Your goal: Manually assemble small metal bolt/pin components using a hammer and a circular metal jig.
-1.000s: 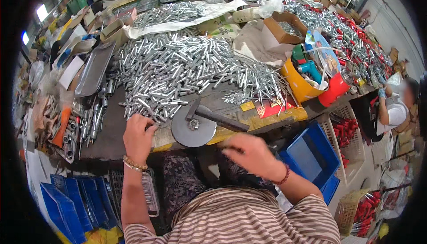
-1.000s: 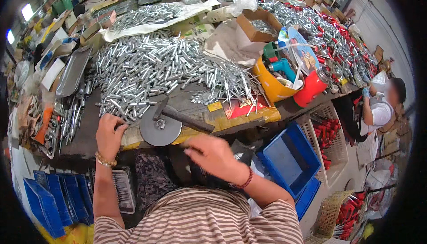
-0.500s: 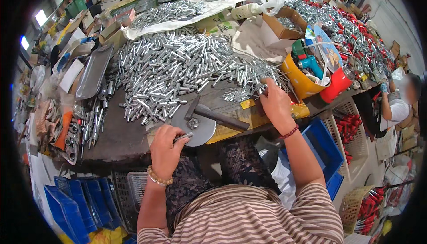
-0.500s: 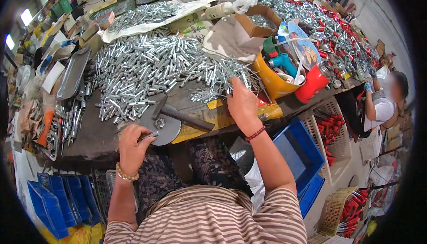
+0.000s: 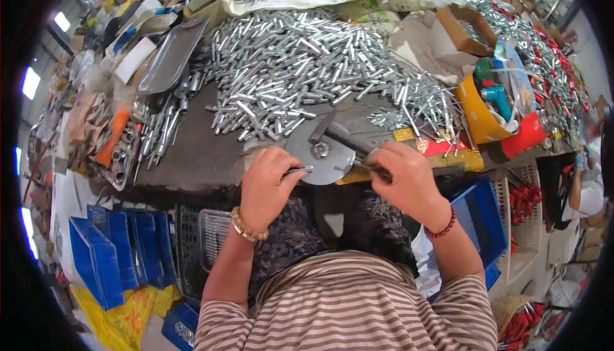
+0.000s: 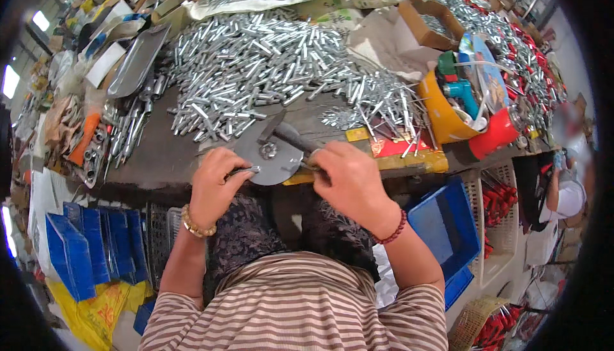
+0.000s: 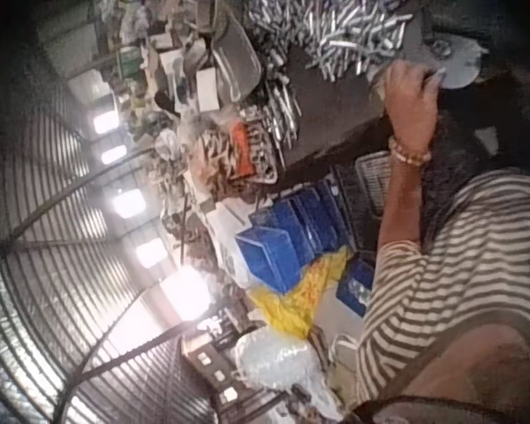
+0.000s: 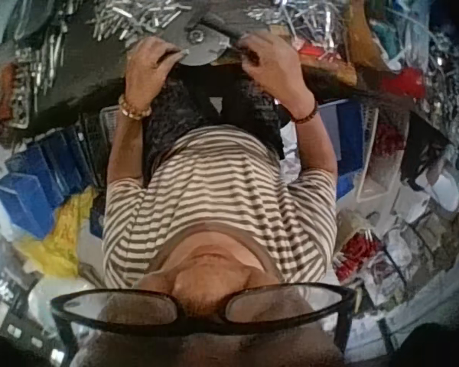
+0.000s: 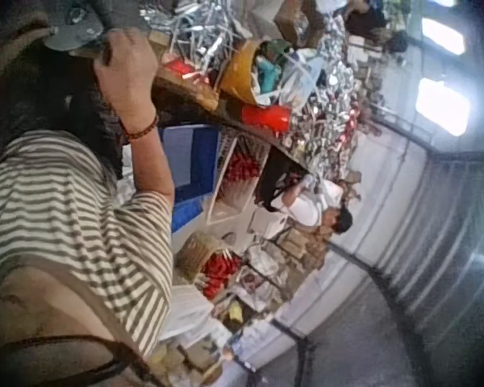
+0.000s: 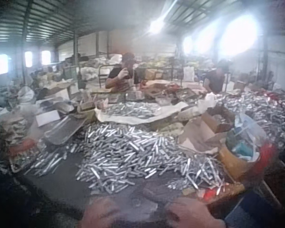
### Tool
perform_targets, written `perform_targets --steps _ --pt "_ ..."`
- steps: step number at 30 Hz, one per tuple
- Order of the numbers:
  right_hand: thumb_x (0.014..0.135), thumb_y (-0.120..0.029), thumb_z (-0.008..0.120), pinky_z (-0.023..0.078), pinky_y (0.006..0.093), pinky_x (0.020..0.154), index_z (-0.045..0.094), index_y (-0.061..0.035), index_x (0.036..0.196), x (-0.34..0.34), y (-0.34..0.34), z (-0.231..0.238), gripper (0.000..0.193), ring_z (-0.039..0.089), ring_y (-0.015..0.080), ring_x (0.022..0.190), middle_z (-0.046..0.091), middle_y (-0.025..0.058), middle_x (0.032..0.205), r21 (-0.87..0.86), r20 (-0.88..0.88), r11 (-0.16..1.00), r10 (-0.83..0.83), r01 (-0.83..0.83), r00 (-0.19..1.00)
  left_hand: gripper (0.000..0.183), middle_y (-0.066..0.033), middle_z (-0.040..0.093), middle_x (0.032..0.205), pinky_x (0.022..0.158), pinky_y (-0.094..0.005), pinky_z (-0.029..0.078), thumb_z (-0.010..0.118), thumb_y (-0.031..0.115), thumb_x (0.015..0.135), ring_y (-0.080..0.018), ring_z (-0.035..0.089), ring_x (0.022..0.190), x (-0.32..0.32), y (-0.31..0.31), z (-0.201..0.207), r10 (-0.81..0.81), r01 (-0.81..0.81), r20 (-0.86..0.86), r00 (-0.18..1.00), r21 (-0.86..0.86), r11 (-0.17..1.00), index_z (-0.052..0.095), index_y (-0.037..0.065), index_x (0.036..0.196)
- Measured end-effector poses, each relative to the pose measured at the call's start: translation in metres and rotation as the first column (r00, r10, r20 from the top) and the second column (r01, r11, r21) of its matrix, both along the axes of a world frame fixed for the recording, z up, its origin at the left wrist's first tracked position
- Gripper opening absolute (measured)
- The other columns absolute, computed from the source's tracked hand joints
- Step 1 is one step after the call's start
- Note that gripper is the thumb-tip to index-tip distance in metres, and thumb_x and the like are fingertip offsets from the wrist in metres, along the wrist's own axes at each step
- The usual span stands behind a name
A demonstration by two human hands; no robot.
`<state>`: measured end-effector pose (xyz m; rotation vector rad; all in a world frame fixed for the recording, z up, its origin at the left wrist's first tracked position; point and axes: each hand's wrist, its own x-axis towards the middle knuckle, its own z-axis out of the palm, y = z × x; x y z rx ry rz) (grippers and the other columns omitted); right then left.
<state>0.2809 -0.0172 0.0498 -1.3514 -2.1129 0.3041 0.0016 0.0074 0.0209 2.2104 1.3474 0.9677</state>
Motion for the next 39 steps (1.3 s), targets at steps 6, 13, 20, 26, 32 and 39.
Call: perform_targets --steps 6,13,20,26,32,39 --pt "0.077 -0.007 0.075 0.053 0.0414 0.08 0.066 -0.0095 0.091 -0.035 0.01 -0.02 0.017 0.064 0.0282 0.091 0.059 0.0059 0.09 0.052 0.095 0.991 0.121 -0.127 0.988 0.016 -0.0067 0.066 0.091 0.083 -0.0378 0.048 0.081 0.011 0.081 -0.0273 0.062 0.092 -0.004 -0.001 -0.007 0.007 -0.006 0.028 1.0 -0.029 1.0 0.076 0.006 0.095" --pt "0.078 -0.007 0.075 0.052 0.0402 0.078 0.067 -0.0097 0.088 -0.041 0.015 -0.028 0.013 0.063 0.0262 0.088 0.057 0.0051 0.088 0.132 0.1 0.983 0.116 -0.128 0.988 0.015 -0.0069 0.064 0.095 0.08 -0.0378 0.049 0.08 0.01 0.083 -0.0267 0.062 0.092 -0.002 -0.004 -0.008 0.022 -0.021 0.037 0.999 -0.026 0.999 0.077 0.006 0.097" --pt "0.076 -0.006 0.076 0.051 0.0399 0.078 0.067 -0.0093 0.087 -0.043 0.019 -0.029 0.015 0.063 0.0258 0.088 0.057 0.0046 0.088 0.143 0.105 0.98 0.122 -0.136 0.987 0.013 -0.0081 0.064 0.093 0.079 -0.0386 0.05 0.078 0.009 0.084 -0.0284 0.063 0.09 -0.003 0.0 -0.011 0.006 -0.006 0.016 1.0 0.016 1.0 0.076 0.006 0.097" --pt "0.074 -0.005 0.075 0.051 0.0395 0.079 0.068 -0.0093 0.086 -0.041 0.024 -0.028 0.015 0.062 0.0258 0.088 0.057 0.0043 0.088 0.137 0.077 0.98 0.136 -0.145 0.988 0.013 -0.0078 0.064 0.091 0.075 -0.0377 0.05 0.077 0.007 0.084 -0.0279 0.063 0.087 0.001 -0.001 -0.01 0.025 -0.026 0.017 1.0 0.034 0.999 0.077 0.006 0.097" --pt "0.074 -0.006 0.076 0.052 0.0384 0.075 0.068 -0.0088 0.084 -0.045 0.03 -0.038 0.013 0.062 0.0269 0.085 0.058 0.0055 0.086 0.164 0.007 0.971 0.175 -0.174 0.985 0.016 -0.0079 0.062 0.09 0.071 -0.0346 0.05 0.079 0.004 0.083 -0.0244 0.063 0.08 0.003 -0.006 -0.013 0.028 -0.028 0.057 0.998 0.0 1.0 0.078 0.007 0.099" --pt "0.078 -0.008 0.078 0.054 0.0417 0.075 0.07 -0.0076 0.087 -0.01 0.031 -0.026 0.013 0.066 0.0312 0.087 0.063 0.0094 0.089 0.108 -0.004 0.984 -0.146 0.145 0.989 0.015 -0.0076 0.061 0.089 0.069 -0.0374 0.051 0.08 0.008 0.084 -0.027 0.063 0.08 0.004 -0.013 -0.015 0.044 -0.044 0.067 0.997 -0.013 0.999 0.077 0.007 0.099"
